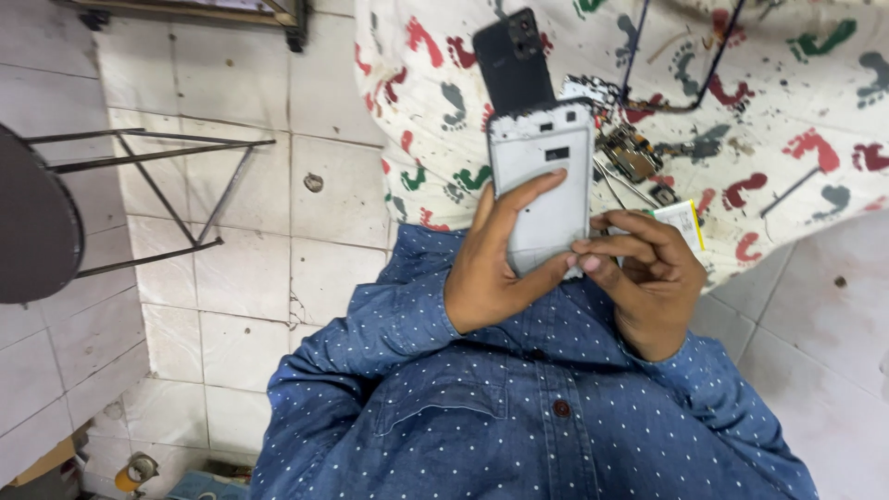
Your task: The person is disassembling a smartphone, removing the back cover and internal components. They carefully detach the battery and other parts, placing them on the work surface.
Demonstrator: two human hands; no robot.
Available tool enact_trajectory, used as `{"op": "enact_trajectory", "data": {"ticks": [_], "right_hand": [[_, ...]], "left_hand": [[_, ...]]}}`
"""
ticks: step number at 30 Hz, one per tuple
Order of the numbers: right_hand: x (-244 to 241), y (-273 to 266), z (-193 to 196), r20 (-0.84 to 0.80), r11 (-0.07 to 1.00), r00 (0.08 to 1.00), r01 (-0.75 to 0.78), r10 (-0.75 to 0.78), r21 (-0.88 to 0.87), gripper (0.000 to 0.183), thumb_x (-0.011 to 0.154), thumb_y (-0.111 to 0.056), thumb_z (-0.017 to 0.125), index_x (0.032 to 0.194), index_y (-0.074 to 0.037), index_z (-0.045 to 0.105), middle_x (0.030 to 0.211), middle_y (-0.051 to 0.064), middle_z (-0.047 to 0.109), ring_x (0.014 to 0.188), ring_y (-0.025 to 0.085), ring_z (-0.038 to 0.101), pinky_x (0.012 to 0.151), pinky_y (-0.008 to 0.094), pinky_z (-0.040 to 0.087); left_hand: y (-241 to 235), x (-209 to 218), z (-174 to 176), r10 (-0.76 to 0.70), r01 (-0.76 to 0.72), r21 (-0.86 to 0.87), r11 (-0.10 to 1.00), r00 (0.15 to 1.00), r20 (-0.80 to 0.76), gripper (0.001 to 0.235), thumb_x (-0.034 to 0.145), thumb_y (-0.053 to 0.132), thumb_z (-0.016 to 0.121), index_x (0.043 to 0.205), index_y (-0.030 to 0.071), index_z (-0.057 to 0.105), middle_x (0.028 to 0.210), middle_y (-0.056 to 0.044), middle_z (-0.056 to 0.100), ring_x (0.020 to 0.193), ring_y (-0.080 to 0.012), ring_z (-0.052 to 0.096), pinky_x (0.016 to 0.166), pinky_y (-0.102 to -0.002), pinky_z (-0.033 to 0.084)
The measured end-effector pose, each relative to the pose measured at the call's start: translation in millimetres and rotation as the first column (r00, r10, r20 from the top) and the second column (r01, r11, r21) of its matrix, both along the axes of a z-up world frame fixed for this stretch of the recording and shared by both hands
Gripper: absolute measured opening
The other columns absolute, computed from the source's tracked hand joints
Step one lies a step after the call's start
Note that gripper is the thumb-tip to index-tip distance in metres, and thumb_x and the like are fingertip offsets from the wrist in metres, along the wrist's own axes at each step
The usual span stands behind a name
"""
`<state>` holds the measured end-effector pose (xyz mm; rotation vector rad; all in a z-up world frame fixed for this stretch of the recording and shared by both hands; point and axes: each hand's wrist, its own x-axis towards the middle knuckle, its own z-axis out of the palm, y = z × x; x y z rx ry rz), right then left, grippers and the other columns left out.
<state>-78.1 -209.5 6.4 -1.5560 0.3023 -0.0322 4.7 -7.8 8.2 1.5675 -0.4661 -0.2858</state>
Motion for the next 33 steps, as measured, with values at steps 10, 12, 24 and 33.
{"op": "enact_trajectory", "data": {"ticks": [10,12,24,33], "right_hand": [[6,-7,-18,-0.080,0.996,0.995,0.068,-0.064,0.055,0.049,0.091,0.006,0.070,0.136,0.010,0.054,0.111,0.020,0.073,0.108,0.022,0.070,0.099,0.033,0.056],[7,-7,-22,-0.091,0.991,0.992,0.093,-0.084,0.101,0.050,0.089,0.005,0.070,0.136,0.010,0.054,0.110,0.021,0.073,0.105,0.023,0.071,0.097,0.033,0.056],[14,-7,-45,0.022,0.987,0.993,0.118,-0.116,-0.109,0.048,0.083,0.010,0.071,0.129,0.012,0.059,0.107,0.025,0.073,0.107,0.026,0.072,0.095,0.038,0.059],[19,4,-33,0.052,0.965,0.997,0.068,-0.057,-0.254,0.062,0.076,0.009,0.075,0.134,0.009,0.054,0.108,0.023,0.071,0.099,0.024,0.070,0.090,0.035,0.056]], "left_hand": [[-6,-4,2,0.065,-0.065,-0.008,0.998,0.997,-0.034,0.067,0.093,0.011,0.077,0.152,0.010,0.046,0.138,-0.018,0.052,0.132,-0.0322,0.057,0.115,-0.040,0.047],[-5,-5,3,0.067,-0.068,-0.005,0.998,0.996,-0.056,0.066,0.092,0.011,0.077,0.151,0.010,0.047,0.135,-0.018,0.052,0.130,-0.0323,0.058,0.113,-0.040,0.048],[-8,-8,9,0.135,-0.135,0.004,0.991,0.989,-0.058,0.068,0.083,0.008,0.077,0.147,0.009,0.052,0.129,-0.016,0.053,0.124,-0.0302,0.060,0.106,-0.039,0.051],[-9,-8,9,0.181,-0.181,-0.014,0.983,0.983,0.040,0.065,0.087,0.009,0.076,0.147,0.007,0.051,0.135,-0.021,0.053,0.128,-0.0330,0.060,0.108,-0.040,0.051]]}}
